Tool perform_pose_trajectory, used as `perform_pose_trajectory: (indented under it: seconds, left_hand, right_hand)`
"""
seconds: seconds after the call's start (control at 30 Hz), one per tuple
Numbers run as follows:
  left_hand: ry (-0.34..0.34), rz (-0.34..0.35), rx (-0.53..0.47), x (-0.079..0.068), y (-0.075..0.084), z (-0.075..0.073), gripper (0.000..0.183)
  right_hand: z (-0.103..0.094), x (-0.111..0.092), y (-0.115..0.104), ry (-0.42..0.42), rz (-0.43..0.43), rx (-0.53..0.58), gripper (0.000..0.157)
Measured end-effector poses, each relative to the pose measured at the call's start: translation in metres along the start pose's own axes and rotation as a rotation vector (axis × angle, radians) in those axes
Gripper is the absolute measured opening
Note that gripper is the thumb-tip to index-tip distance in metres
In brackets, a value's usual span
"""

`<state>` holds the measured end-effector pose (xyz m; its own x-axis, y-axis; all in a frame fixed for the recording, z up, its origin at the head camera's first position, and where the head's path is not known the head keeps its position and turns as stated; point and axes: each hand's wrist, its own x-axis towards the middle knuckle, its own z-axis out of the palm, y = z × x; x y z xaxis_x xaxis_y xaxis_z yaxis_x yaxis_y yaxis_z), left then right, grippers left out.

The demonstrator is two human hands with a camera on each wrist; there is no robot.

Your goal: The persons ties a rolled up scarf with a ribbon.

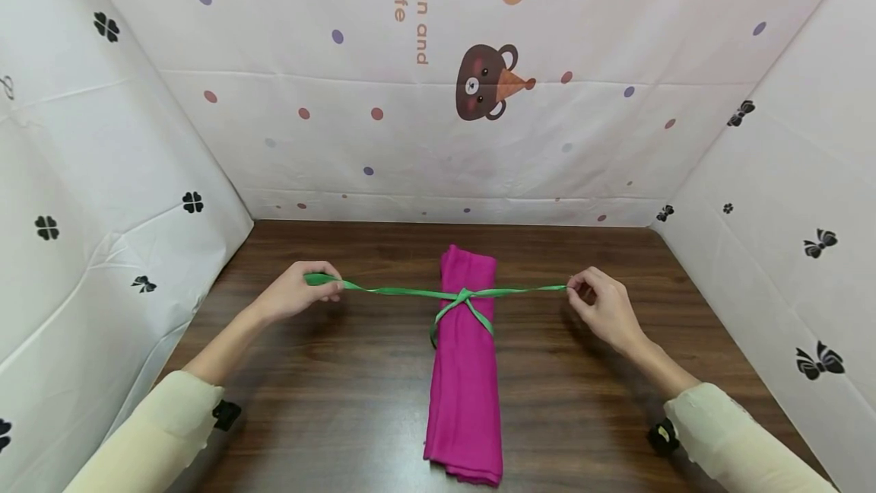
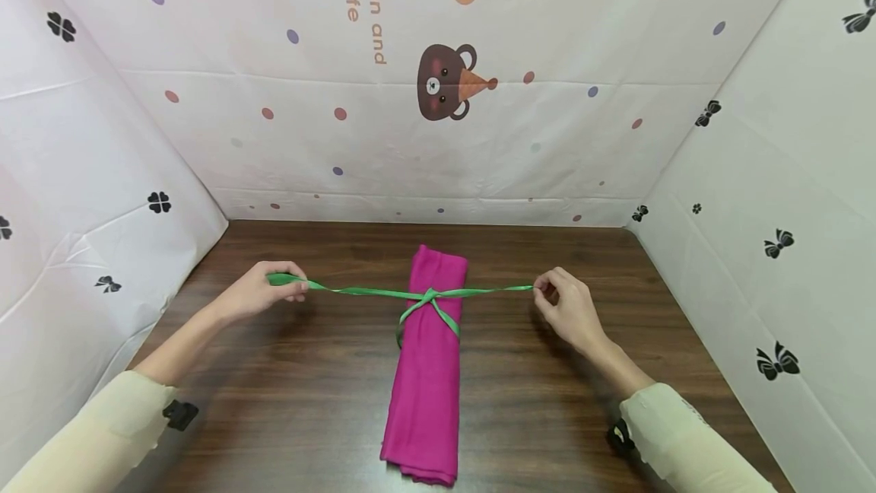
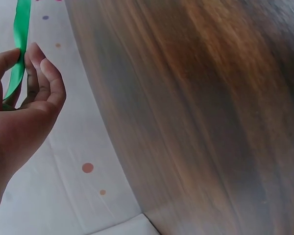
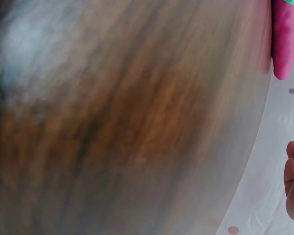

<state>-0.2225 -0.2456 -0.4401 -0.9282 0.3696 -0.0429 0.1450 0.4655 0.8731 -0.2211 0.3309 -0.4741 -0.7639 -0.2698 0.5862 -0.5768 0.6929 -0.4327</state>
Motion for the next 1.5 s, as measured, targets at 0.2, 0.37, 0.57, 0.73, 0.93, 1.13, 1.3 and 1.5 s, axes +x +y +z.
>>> perform_pose_trajectory:
  seconds: [0.2, 0.37, 0.57, 0.73, 0.93, 1.13, 1.3, 1.5]
  left_hand:
    - [0.008, -0.005, 0.021, -0.002, -0.003, -0.003, 0.028]
    - [0.017, -0.011, 0.033, -0.004, -0.007, -0.006, 0.027]
    - [0.025, -0.038, 0.050, -0.006, -0.014, -0.011, 0.025]
    - [0.015, -0.057, 0.073, -0.008, -0.018, -0.014, 0.025]
    - [0.003, -0.080, 0.096, -0.010, -0.021, -0.018, 0.020]
    - [-0.006, -0.082, 0.135, -0.014, -0.022, -0.020, 0.020]
    - [-0.002, -0.074, 0.150, -0.014, -0.025, -0.021, 0.016]
    - [0.004, -0.070, 0.160, -0.015, -0.029, -0.023, 0.015]
  right_hand:
    - [0.000, -0.001, 0.005, -0.006, 0.007, -0.007, 0.017]
    - [-0.001, -0.002, 0.008, -0.023, 0.016, -0.015, 0.019]
    - [-0.004, -0.003, 0.011, -0.062, 0.027, -0.032, 0.022]
    - [-0.005, -0.005, 0.014, -0.096, 0.035, -0.044, 0.024]
    - [-0.006, -0.007, 0.017, -0.128, 0.049, -0.042, 0.025]
    - [-0.008, -0.007, 0.017, -0.144, 0.061, -0.041, 0.023]
    - [-0.010, -0.006, 0.018, -0.151, 0.059, -0.045, 0.023]
    - [-0.011, -0.007, 0.019, -0.154, 0.065, -0.045, 0.022]
